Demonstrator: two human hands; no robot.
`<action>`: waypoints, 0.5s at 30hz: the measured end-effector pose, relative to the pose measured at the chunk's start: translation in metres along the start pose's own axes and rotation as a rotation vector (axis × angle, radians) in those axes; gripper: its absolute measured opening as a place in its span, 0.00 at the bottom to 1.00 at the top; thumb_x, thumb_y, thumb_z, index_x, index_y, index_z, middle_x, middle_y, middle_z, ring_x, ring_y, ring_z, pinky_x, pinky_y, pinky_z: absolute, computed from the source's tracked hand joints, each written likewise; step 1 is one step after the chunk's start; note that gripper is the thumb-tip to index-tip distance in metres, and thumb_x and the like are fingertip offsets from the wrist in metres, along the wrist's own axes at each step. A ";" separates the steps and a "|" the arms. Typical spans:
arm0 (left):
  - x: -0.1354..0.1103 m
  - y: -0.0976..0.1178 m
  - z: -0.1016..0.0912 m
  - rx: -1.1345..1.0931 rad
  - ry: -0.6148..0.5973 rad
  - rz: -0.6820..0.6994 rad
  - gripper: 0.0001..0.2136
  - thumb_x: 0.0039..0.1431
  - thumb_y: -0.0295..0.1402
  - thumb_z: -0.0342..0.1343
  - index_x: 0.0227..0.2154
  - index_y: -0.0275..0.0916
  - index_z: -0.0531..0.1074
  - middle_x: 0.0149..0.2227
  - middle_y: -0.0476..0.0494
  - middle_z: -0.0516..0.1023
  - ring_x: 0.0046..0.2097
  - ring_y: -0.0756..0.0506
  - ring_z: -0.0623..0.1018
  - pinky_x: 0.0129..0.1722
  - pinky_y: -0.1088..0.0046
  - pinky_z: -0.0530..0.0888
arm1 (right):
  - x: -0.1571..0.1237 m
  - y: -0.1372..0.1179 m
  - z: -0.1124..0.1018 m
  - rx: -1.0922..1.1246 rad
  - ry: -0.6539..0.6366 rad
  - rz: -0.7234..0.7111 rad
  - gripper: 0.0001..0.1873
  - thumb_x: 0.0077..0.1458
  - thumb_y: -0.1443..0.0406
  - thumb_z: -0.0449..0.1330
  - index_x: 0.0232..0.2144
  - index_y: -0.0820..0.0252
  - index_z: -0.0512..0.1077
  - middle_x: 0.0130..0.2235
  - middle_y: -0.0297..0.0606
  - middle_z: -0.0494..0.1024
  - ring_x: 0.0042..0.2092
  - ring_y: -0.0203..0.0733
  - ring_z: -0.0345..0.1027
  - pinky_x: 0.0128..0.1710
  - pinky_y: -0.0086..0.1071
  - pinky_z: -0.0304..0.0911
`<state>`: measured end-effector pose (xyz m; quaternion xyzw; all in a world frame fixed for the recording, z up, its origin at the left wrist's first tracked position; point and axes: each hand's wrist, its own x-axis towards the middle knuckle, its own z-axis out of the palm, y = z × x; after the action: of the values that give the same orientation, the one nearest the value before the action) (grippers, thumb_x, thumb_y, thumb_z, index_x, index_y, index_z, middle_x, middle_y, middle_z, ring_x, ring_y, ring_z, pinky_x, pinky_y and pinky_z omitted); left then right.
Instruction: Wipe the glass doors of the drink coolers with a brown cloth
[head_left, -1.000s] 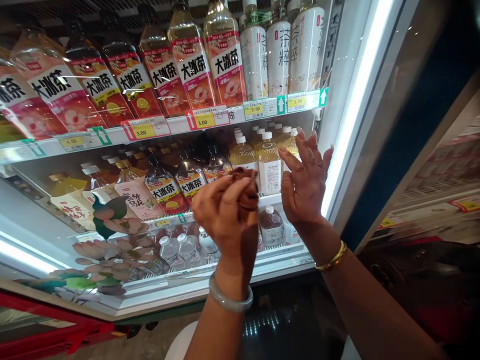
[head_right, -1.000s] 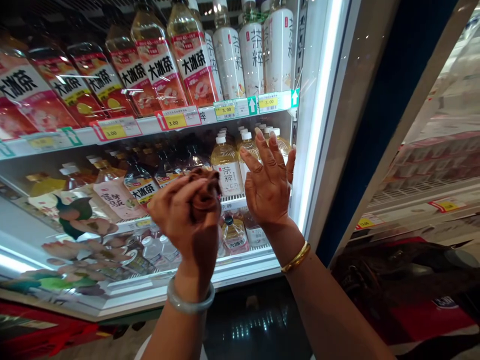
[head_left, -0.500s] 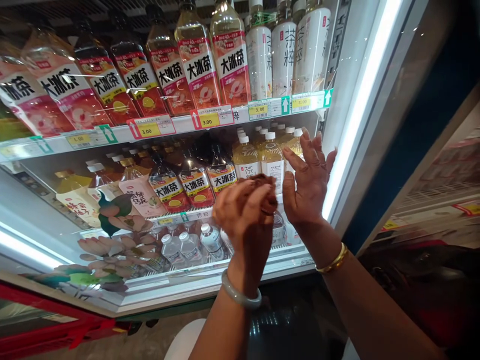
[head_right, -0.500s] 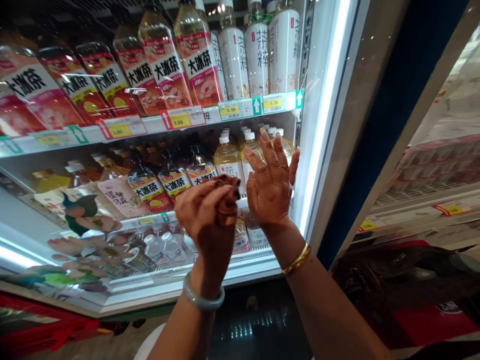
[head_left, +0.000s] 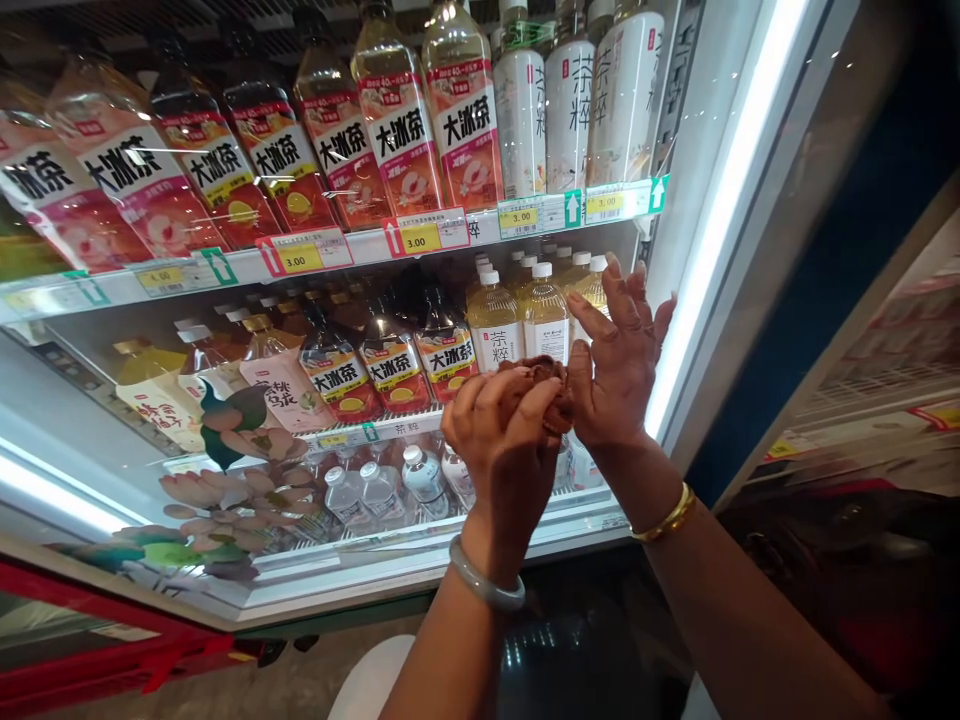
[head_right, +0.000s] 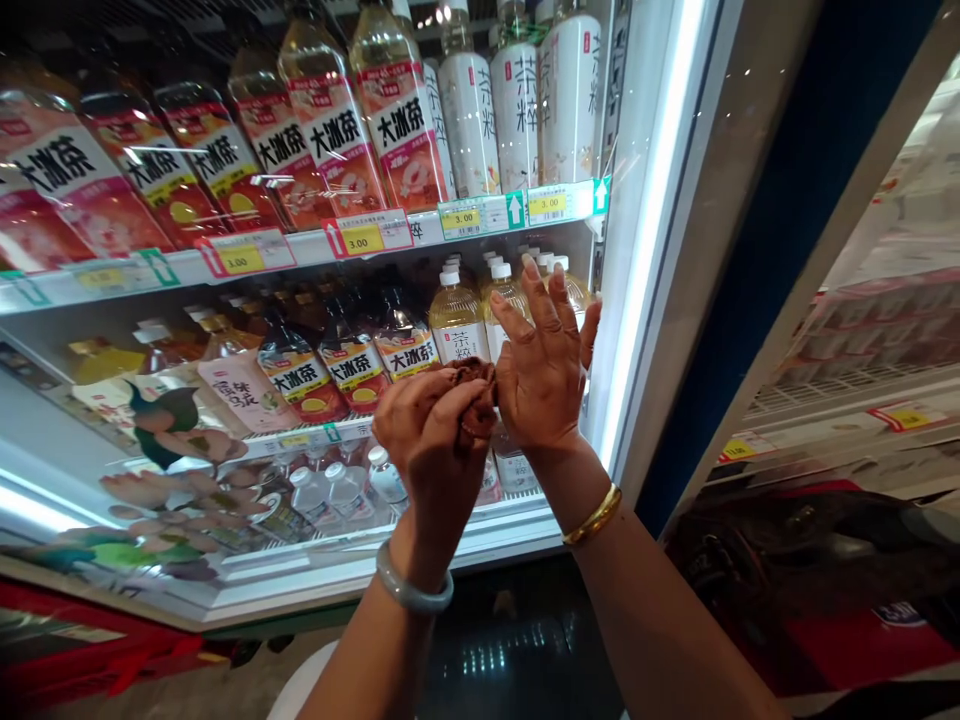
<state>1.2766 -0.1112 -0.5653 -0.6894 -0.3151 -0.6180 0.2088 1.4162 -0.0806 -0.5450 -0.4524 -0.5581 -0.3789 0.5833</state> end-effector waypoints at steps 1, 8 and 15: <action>0.006 -0.005 -0.004 0.003 0.048 -0.015 0.11 0.61 0.32 0.63 0.47 0.48 0.78 0.51 0.42 0.78 0.57 0.39 0.74 0.61 0.55 0.67 | 0.000 -0.001 -0.001 0.004 0.001 -0.005 0.27 0.66 0.67 0.48 0.64 0.44 0.63 0.73 0.33 0.59 0.76 0.47 0.46 0.77 0.55 0.33; 0.021 -0.023 -0.013 0.053 0.219 -0.104 0.12 0.59 0.31 0.64 0.46 0.44 0.77 0.50 0.41 0.77 0.56 0.40 0.74 0.62 0.55 0.66 | 0.000 -0.003 -0.001 0.019 -0.005 0.004 0.28 0.64 0.67 0.50 0.65 0.45 0.62 0.73 0.34 0.60 0.76 0.48 0.45 0.76 0.61 0.34; 0.003 -0.003 -0.002 0.022 0.017 -0.020 0.11 0.60 0.30 0.63 0.45 0.48 0.79 0.51 0.41 0.78 0.57 0.38 0.73 0.61 0.54 0.65 | -0.001 -0.002 0.001 -0.002 0.008 0.005 0.28 0.66 0.66 0.48 0.65 0.43 0.62 0.73 0.32 0.59 0.76 0.48 0.46 0.76 0.60 0.35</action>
<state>1.2732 -0.1099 -0.5627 -0.6787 -0.3271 -0.6223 0.2126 1.4137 -0.0801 -0.5456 -0.4531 -0.5542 -0.3798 0.5859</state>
